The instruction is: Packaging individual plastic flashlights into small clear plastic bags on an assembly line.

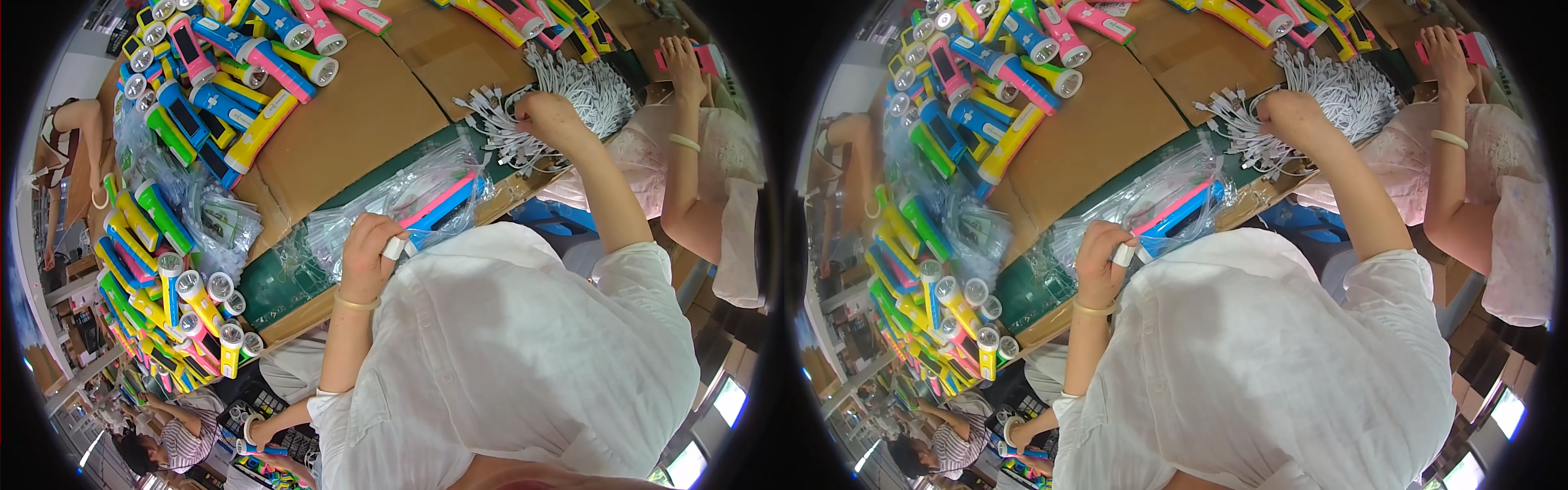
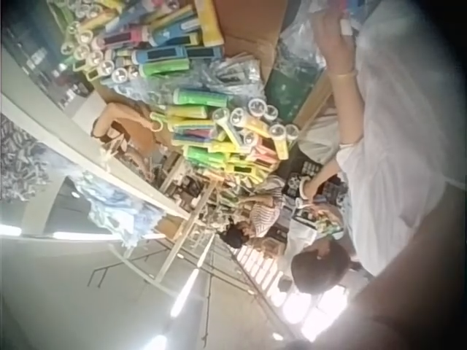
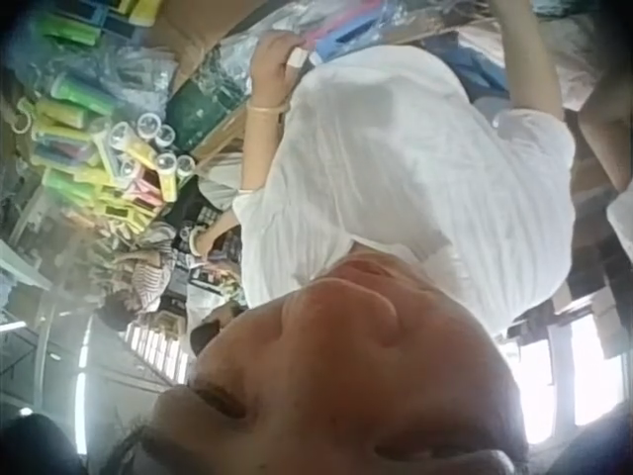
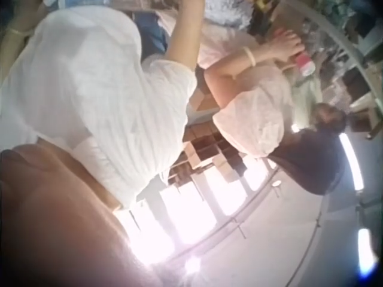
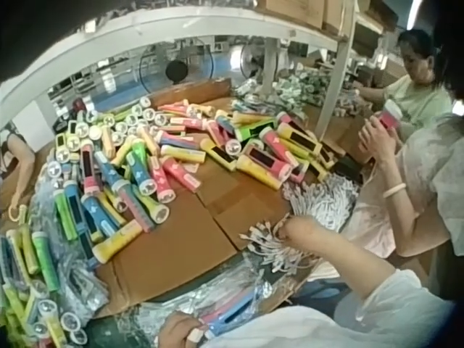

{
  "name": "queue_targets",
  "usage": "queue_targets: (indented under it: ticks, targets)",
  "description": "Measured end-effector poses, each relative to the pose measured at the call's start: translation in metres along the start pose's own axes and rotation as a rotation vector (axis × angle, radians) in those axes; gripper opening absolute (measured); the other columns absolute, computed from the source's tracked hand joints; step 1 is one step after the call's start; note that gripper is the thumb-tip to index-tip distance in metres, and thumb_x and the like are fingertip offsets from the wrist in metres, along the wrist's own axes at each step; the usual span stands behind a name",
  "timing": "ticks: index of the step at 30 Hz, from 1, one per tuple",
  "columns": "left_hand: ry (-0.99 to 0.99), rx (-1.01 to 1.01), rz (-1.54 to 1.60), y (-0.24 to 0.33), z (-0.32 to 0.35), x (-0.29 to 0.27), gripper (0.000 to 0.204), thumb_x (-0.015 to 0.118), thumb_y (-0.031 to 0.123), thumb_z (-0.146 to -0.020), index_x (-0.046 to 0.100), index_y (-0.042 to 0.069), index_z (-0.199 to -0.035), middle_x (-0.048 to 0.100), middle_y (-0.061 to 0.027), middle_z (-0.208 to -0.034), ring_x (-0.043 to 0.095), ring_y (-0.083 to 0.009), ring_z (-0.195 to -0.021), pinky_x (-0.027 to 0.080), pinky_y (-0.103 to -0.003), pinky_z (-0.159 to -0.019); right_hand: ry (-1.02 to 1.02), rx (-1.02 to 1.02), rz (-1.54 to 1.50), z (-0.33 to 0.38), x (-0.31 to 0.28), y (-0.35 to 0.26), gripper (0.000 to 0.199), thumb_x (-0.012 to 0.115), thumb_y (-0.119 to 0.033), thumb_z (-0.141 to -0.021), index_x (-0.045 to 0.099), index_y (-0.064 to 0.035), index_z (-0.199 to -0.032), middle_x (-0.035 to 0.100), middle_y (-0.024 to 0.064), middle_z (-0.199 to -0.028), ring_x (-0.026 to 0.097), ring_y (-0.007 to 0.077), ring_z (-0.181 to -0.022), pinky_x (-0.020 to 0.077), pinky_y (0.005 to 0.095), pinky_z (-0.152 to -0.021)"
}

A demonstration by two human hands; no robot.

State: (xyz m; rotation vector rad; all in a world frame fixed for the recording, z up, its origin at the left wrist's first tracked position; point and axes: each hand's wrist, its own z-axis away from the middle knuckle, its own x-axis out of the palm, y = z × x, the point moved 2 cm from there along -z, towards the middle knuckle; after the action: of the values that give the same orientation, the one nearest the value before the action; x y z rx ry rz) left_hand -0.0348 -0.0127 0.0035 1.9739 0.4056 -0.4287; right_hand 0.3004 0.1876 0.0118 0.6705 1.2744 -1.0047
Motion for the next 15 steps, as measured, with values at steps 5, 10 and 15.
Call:
queue_targets:
  ticks: [5,10,15]
  targets:
    - [-0.01,-0.006,-0.024,-0.001,0.002,-0.003,0.017,0.076,0.0,-0.076,0.068,0.004,-0.09,0.064,-0.0115,-0.091,0.061,-0.0311,-0.082,0.05,-0.039,-0.071,-0.008,-0.03,0.074,0.001,-0.003,-0.001,0.01,0.071,-0.016,-0.083,0.072,-0.0066,-0.086,0.071,0.0139,-0.089,0.069,0.0355,-0.087,0.0551,0.0453,-0.076]
    - [-0.004,-0.011,-0.017,-0.003,0.005,-0.003,0.017,0.077,0.001,-0.077,0.068,0.004,-0.091,0.064,-0.0114,-0.091,0.061,-0.0312,-0.082,0.051,-0.039,-0.071,0.219,-0.042,0.136,0.002,-0.009,-0.003,0.011,0.066,-0.013,-0.09,0.07,-0.0058,-0.096,0.071,0.0146,-0.092,0.069,0.0363,-0.087,0.0553,0.0444,-0.075]
    - [0.001,-0.015,-0.031,-0.001,0.005,-0.005,0.017,0.078,0.002,-0.078,0.067,0.004,-0.091,0.064,-0.0115,-0.093,0.062,-0.0316,-0.084,0.052,-0.039,-0.072,0.453,-0.121,-0.482,0.009,-0.054,-0.032,0.016,0.06,-0.016,-0.102,0.064,-0.0026,-0.111,0.067,0.0095,-0.087,0.068,0.0225,-0.081,0.053,0.0346,-0.072]
